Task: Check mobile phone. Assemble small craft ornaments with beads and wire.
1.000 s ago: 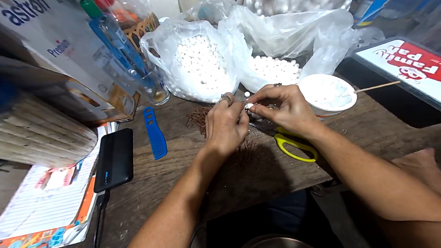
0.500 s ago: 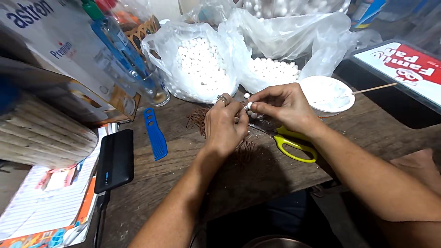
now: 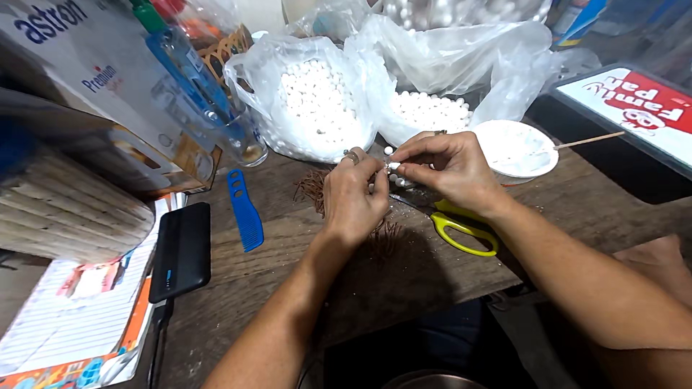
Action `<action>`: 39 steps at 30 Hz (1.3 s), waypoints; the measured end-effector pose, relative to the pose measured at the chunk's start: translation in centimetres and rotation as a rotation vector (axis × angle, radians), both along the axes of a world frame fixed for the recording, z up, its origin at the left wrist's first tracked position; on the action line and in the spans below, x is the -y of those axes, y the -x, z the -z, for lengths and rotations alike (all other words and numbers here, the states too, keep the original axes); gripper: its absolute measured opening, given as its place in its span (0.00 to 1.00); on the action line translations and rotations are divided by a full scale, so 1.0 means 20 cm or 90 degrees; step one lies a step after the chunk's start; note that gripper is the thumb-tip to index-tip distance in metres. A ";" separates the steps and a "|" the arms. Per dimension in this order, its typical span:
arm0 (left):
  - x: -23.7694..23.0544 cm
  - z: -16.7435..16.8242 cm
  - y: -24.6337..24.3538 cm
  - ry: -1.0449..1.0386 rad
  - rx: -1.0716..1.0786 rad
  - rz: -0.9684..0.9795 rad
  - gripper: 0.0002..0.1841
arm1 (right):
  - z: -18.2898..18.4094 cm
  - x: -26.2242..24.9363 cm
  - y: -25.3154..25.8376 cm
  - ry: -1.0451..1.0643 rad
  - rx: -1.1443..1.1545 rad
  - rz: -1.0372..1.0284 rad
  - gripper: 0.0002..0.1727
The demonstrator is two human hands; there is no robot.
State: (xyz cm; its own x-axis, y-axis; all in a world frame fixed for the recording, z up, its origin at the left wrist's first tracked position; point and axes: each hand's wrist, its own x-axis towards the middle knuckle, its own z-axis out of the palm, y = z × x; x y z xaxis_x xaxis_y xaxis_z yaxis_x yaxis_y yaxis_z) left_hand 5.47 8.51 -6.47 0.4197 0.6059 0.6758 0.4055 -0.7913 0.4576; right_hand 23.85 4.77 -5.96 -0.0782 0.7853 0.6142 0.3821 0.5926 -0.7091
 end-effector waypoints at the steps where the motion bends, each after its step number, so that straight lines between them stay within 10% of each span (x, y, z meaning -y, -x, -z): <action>1: 0.00 0.00 0.00 -0.014 0.001 0.002 0.06 | 0.00 0.00 0.00 -0.008 0.000 -0.003 0.07; 39: 0.01 -0.03 0.01 0.178 0.033 0.035 0.04 | 0.00 -0.01 -0.01 0.008 0.027 0.034 0.08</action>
